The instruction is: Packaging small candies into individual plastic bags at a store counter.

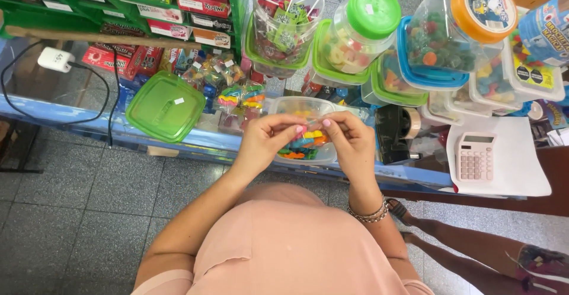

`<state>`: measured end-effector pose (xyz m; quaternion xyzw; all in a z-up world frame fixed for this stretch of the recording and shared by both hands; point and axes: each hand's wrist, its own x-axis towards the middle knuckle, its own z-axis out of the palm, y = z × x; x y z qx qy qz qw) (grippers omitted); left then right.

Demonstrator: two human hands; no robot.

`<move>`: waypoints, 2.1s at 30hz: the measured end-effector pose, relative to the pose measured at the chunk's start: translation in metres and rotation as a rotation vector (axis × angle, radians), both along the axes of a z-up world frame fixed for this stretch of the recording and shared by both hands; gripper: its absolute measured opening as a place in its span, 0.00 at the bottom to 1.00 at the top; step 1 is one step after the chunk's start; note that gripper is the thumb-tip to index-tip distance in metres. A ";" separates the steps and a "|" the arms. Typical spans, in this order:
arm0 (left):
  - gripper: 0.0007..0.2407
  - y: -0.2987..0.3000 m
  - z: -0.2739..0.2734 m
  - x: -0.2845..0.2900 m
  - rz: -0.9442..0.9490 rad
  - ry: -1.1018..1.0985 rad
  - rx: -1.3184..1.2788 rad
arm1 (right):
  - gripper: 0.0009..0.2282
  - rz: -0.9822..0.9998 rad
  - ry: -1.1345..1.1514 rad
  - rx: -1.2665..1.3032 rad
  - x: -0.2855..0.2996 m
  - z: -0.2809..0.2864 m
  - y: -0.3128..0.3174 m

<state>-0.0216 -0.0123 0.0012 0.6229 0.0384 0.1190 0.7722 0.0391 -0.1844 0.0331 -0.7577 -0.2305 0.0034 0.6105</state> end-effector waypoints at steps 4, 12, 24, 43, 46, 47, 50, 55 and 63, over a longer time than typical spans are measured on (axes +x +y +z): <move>0.07 0.001 0.005 0.000 0.065 0.017 0.004 | 0.07 0.066 0.127 0.075 -0.001 0.001 0.000; 0.07 0.005 0.007 -0.005 0.115 -0.062 0.089 | 0.04 0.011 0.228 0.167 0.007 -0.019 0.000; 0.10 0.013 0.012 -0.006 -0.016 -0.156 0.000 | 0.07 0.132 -0.015 0.247 0.014 -0.033 -0.011; 0.10 -0.042 -0.007 0.020 -0.308 0.155 -0.070 | 0.15 -0.021 -0.121 0.051 -0.004 -0.004 -0.086; 0.10 -0.070 -0.006 0.023 -0.332 0.058 0.164 | 0.09 -0.397 -0.192 -0.040 0.005 -0.028 -0.145; 0.10 -0.081 -0.011 0.024 -0.410 -0.011 0.214 | 0.08 -0.537 -0.197 -0.208 0.008 -0.035 -0.165; 0.10 -0.116 -0.015 0.032 -0.561 -0.097 0.283 | 0.07 -0.688 -0.139 -0.430 0.017 -0.049 -0.195; 0.11 -0.165 -0.066 0.059 -0.638 -0.190 0.506 | 0.10 -0.649 0.072 -0.487 0.034 -0.078 -0.214; 0.08 -0.204 -0.108 0.091 -0.541 -0.211 0.593 | 0.05 -0.496 0.309 -0.271 0.055 -0.090 -0.211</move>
